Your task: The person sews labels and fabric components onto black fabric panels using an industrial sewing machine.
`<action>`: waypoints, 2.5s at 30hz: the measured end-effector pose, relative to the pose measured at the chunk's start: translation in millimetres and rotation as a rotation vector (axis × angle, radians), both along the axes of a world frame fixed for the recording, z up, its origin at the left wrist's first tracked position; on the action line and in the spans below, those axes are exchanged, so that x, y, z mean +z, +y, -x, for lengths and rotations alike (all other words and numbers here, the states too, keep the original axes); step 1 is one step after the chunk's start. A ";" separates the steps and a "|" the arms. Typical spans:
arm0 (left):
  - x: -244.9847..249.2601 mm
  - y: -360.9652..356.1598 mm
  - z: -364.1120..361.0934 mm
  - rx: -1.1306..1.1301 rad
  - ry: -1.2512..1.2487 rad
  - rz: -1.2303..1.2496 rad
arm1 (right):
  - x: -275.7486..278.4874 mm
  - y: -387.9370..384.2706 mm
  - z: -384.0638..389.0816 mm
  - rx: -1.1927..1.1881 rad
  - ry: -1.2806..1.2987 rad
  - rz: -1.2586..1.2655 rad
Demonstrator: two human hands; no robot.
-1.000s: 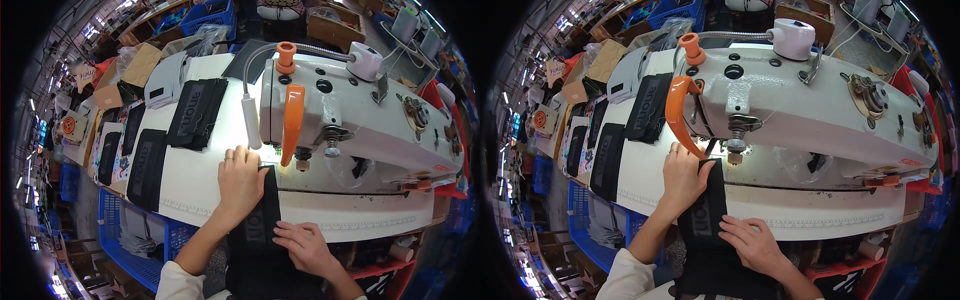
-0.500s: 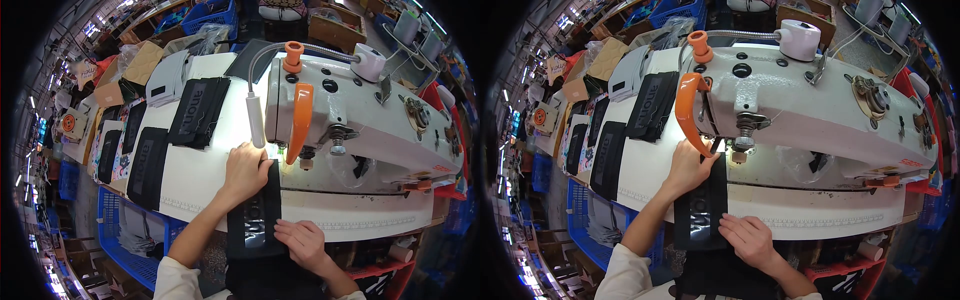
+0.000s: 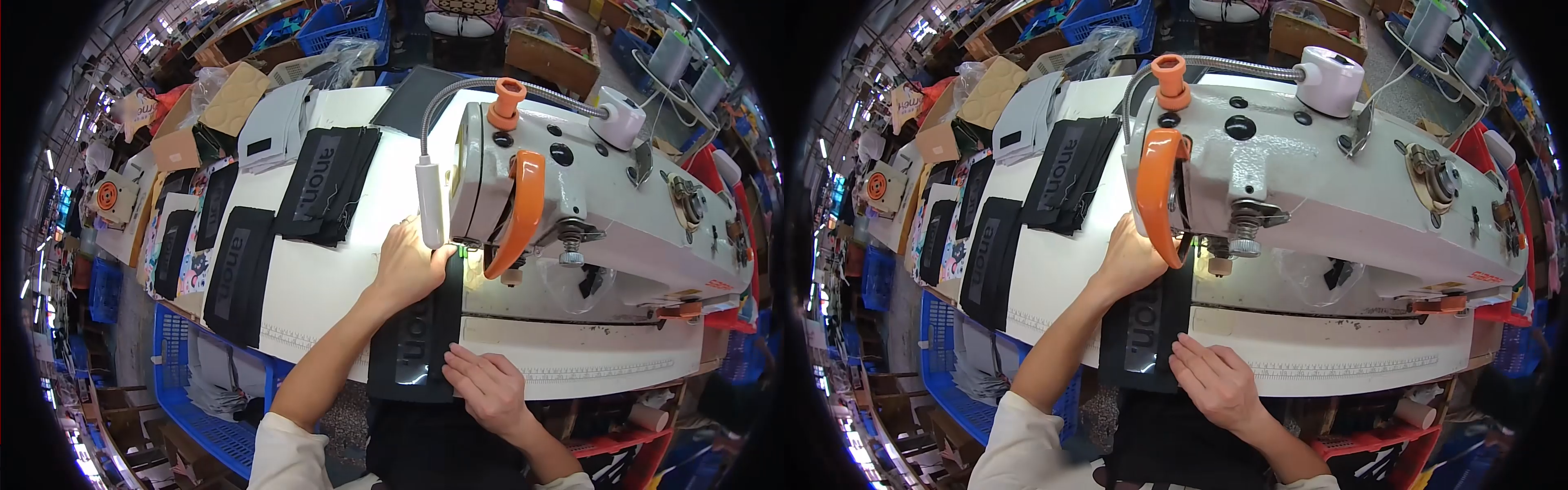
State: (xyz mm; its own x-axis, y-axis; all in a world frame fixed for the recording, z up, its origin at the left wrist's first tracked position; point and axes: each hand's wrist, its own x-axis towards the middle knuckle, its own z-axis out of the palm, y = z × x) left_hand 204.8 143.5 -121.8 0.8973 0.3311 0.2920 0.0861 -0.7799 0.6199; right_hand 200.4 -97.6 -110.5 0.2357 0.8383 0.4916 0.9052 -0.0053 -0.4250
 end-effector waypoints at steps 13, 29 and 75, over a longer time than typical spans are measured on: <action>-34.0 8.0 5.2 0.011 -0.046 -0.220 | -18.5 -5.7 5.8 -0.067 -0.032 0.000; 66.8 -59.5 88.2 -0.458 0.052 -0.156 | -26.0 -16.9 17.2 -0.129 -0.068 -0.113; 13.0 11.3 23.4 -0.021 -0.081 -0.451 | -18.2 -37.4 38.9 -0.081 -0.028 0.004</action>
